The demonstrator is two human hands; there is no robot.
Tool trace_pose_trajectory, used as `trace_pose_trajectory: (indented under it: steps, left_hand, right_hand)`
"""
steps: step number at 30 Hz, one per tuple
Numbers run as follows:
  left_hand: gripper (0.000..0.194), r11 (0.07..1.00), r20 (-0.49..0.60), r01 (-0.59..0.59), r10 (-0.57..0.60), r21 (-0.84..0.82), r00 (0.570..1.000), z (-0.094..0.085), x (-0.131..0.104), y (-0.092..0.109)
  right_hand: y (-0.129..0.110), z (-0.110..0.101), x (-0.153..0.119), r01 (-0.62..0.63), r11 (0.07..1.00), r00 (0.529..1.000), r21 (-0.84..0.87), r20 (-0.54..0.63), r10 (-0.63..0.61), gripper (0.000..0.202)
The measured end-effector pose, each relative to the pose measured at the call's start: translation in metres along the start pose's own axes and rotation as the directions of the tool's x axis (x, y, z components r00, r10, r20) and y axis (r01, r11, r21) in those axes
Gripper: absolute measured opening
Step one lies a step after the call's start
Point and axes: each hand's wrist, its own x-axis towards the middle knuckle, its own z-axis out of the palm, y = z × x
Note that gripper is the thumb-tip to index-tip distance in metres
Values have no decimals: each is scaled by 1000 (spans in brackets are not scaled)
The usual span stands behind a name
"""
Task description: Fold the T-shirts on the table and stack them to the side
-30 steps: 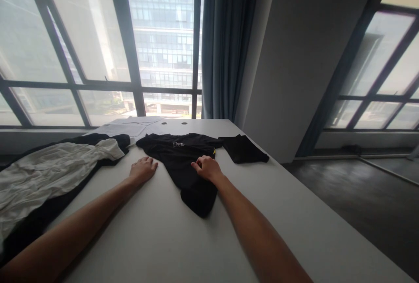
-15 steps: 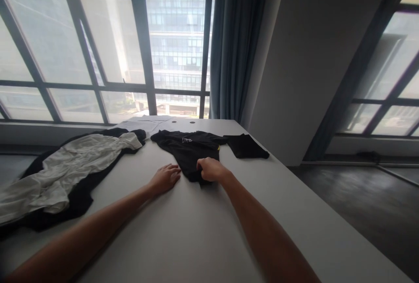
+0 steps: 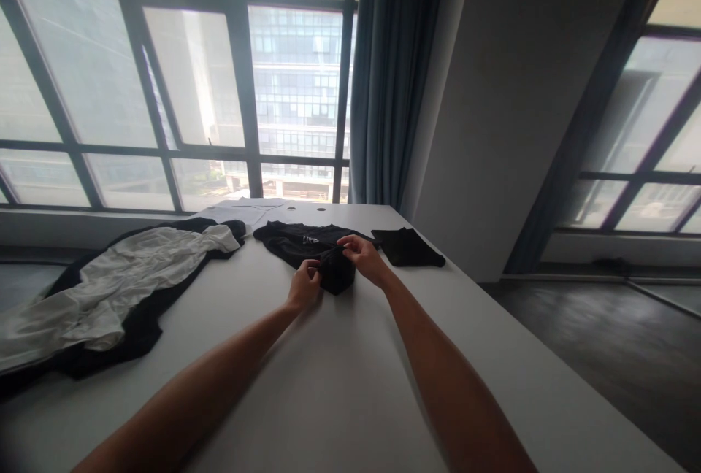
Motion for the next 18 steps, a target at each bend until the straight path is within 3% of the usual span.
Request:
trace_pose_trajectory:
  steps: [3, 6, 9, 11, 13, 15, 16, 18]
  left_hand:
    - [11, 992, -30, 53, -57, -117, 998, 9, 4, 2]
    - [12, 976, -41, 67, -78, -207, 996, 15, 5, 4]
    - [17, 984, -107, 26, -46, -177, 993, 15, 6, 5]
    - [20, 995, -123, -59, 49, -80, 991, 8, 7, 6]
    - [19, 976, -24, -198, 201, 85, 979, -4, 7, 9]
    - [39, 898, 158, -342, 309, 276, 938, -18, 7, 12]
    - [48, 842, 239, -389, 317, 374, 918, -26, 7, 14]
    - [50, 712, 332, -414, 263, 567, 906, -40, 7, 18]
  right_hand:
    - [6, -9, 2, -8, 991, 997, 137, -74, 18, 33]
    - [12, -13, 4, -7, 982, 989, 190, -141, 34, 35]
    - [20, -17, 7, 10, 987, 974, 160, -226, 27, 33]
    - [25, -20, 9, 26, 996, 956, 91, -294, 2, 31]
    - [30, -24, 10, 29, 1000, 934, -7, -356, -30, 30]
    - [33, -28, 10, 22, 995, 920, -100, -388, -59, 29]
    - [34, -30, 10, 18, 991, 917, -134, -393, -69, 28]
    - [34, -33, 10, 11, 985, 913, -170, -400, -79, 26]
